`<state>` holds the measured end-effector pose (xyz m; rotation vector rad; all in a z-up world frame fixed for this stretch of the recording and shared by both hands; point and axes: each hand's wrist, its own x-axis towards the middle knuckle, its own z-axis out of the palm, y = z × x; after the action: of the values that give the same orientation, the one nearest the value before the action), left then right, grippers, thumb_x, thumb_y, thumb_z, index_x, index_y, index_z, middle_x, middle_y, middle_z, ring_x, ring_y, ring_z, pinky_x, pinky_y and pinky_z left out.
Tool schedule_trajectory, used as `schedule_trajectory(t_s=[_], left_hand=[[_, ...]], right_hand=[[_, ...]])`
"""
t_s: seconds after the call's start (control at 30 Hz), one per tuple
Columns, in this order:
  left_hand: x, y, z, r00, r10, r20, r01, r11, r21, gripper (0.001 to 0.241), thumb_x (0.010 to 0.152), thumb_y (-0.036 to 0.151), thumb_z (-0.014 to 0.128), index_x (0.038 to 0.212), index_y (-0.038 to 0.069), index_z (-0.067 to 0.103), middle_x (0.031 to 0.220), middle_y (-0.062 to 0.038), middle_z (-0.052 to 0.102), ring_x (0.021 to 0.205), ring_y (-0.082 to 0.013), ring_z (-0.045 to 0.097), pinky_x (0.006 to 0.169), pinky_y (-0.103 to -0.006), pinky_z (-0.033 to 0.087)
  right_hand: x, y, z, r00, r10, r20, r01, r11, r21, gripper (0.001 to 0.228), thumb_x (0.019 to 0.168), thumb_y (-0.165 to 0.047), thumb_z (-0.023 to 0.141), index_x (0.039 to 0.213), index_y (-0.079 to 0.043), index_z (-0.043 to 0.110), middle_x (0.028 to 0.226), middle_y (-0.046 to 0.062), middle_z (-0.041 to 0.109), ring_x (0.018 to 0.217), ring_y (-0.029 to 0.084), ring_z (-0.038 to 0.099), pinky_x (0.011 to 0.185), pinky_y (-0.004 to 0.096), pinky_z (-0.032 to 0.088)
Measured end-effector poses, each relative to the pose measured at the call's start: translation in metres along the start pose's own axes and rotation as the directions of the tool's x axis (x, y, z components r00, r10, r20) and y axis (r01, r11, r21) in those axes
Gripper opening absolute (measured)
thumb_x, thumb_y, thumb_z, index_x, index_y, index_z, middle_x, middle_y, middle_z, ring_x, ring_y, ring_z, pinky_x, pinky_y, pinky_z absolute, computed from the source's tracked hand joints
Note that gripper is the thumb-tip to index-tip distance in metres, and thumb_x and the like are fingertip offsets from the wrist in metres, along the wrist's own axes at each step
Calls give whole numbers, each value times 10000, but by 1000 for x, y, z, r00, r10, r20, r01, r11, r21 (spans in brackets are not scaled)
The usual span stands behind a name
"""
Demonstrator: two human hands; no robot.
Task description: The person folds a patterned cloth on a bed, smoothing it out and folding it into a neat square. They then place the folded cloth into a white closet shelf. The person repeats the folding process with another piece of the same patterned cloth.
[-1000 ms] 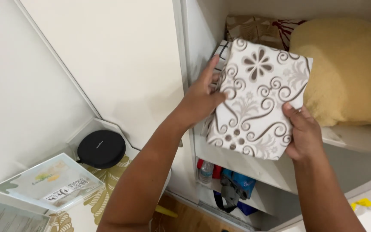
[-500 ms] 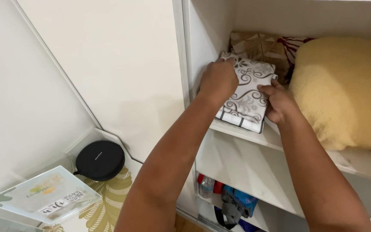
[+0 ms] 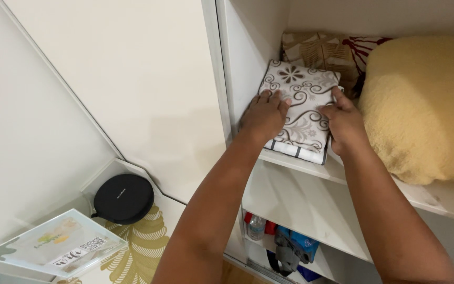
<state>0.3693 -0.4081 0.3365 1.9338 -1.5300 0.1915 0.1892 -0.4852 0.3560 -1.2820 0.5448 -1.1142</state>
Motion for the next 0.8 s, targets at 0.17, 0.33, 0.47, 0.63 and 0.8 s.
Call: schedule_trajectory(t_s=[0.17,0.33,0.47,0.63,0.8], left_hand=[[-38,36,-14,977,42,-211,-19,993,113,617,1068,489,304,1529,98,426,1608,-223,345,1503,-423,274,1235,-491,197],[-75,61,-22,904,227,-361,-175,970,172,558,1053,437,472,1506,112,478,1591,-228,380,1532,-429,272,1246,-546,192],[-119,82,-33,869,350,-350,-319,937,145,578,984,329,594,1502,97,485,1602,-228,370,1529,-432,258,1247,-549,200],[-163,106,-37,849,421,-321,-412,906,99,591,963,254,643,1507,89,480,1601,-252,341,1527,-450,227,1235,-577,198],[-201,128,-31,828,468,-308,-483,875,31,572,974,247,646,1504,95,492,1615,-228,338,1547,-434,233,1240,-581,212]], right_hand=[[-39,-9,-3,964,-263,50,258,863,-434,754,924,-18,609,1602,-58,283,1565,176,383,1371,274,460,1082,345,465],[-80,-6,-16,864,-469,184,438,518,-735,809,967,-109,675,1649,-53,242,1640,297,200,1530,407,231,1217,432,299],[-122,-6,-23,822,-522,228,461,373,-806,841,923,-129,717,1634,-95,270,1636,323,211,1529,487,199,1213,499,246],[-179,-11,-37,775,-595,213,442,269,-856,828,905,-135,738,1622,-133,324,1631,337,218,1523,507,201,1213,546,243],[-241,-20,-53,817,-555,153,387,333,-860,775,911,-144,732,1589,-129,357,1632,320,224,1514,486,218,1184,528,282]])
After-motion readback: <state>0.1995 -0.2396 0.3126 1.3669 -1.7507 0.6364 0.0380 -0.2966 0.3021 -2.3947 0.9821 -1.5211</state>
